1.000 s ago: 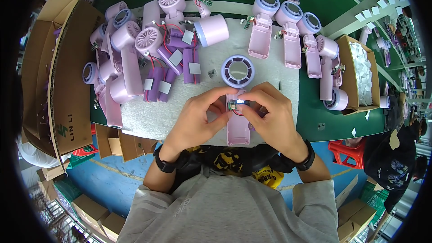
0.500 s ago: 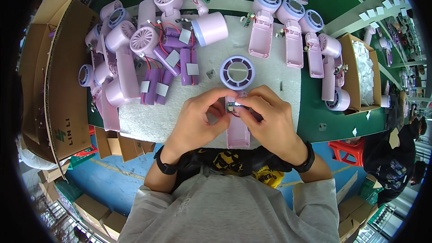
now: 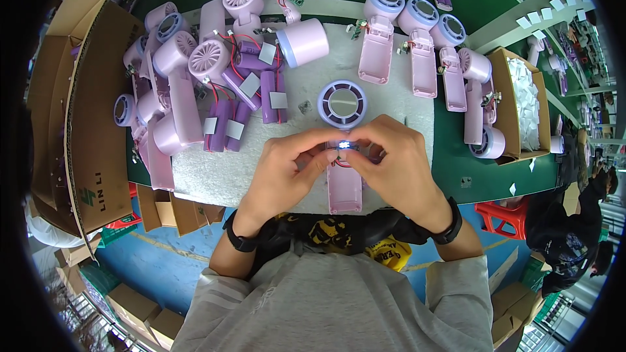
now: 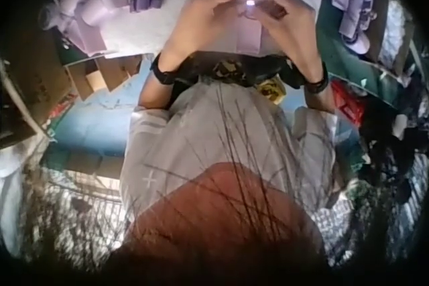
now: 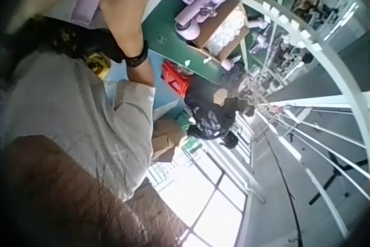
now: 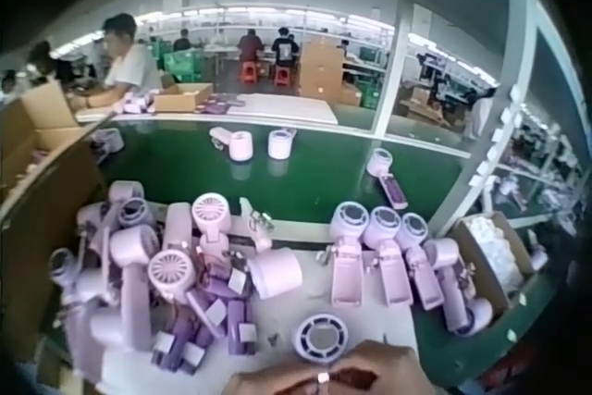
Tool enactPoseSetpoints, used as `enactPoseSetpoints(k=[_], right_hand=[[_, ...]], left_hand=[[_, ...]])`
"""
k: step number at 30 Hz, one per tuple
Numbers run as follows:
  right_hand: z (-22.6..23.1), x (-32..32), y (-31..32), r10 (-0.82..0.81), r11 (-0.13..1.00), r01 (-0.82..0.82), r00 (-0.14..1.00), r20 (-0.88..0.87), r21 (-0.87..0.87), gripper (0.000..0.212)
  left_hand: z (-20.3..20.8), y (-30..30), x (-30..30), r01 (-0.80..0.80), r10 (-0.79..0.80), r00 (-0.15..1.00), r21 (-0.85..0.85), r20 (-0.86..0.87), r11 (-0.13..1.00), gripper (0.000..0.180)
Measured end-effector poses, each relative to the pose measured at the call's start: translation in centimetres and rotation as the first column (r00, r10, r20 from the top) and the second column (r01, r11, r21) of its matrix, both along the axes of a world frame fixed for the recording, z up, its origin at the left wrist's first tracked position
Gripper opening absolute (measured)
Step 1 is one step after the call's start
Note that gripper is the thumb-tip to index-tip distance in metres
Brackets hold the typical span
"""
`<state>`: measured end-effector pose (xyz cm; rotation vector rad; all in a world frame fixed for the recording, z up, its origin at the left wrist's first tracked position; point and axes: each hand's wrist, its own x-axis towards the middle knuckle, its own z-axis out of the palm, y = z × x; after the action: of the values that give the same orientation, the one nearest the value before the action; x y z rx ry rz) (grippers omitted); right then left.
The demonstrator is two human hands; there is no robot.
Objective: The person assembles portable fans by connecting a battery pack and circuit board to the housing, testing the connection, and setting the unit aside. They then reach into a box for more batteries to repeat the process.
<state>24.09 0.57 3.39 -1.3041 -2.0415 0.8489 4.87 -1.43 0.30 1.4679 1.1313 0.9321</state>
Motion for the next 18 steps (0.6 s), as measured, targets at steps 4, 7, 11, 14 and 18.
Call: enactPoseSetpoints(k=[4,7,11,14,18], right_hand=[[0.2,1.1,0.6,-0.039,0.951,0.052,0.998,0.049,-0.305,0.026],[1.1,1.7,0.8,0.129,0.873,-0.119,0.992,-0.011,-0.474,0.031],[1.2,3.0,0.1,0.228,0.955,-0.222,0.974,0.008,-0.195,0.034],[1.5,4.5,-0.6,0.214,0.972,-0.201,0.971,0.103,-0.122,0.034],[1.5,5.2,-1.4,0.2,0.977,-0.211,0.959,0.201,0.038,0.029]], left_hand=[[-0.1,0.3,-0.3,0.079,-0.05,0.992,0.269,-0.114,0.96,0.036],[0.2,0.2,-0.2,0.056,-0.035,0.995,0.216,-0.098,0.975,0.035],[0.0,0.2,-0.4,0.075,-0.06,0.995,0.214,-0.076,0.974,0.037],[0.9,0.2,-0.6,0.082,-0.065,0.993,0.172,-0.103,0.982,0.037],[0.6,0.1,-0.1,0.044,-0.033,0.996,0.131,-0.084,0.99,0.038]])
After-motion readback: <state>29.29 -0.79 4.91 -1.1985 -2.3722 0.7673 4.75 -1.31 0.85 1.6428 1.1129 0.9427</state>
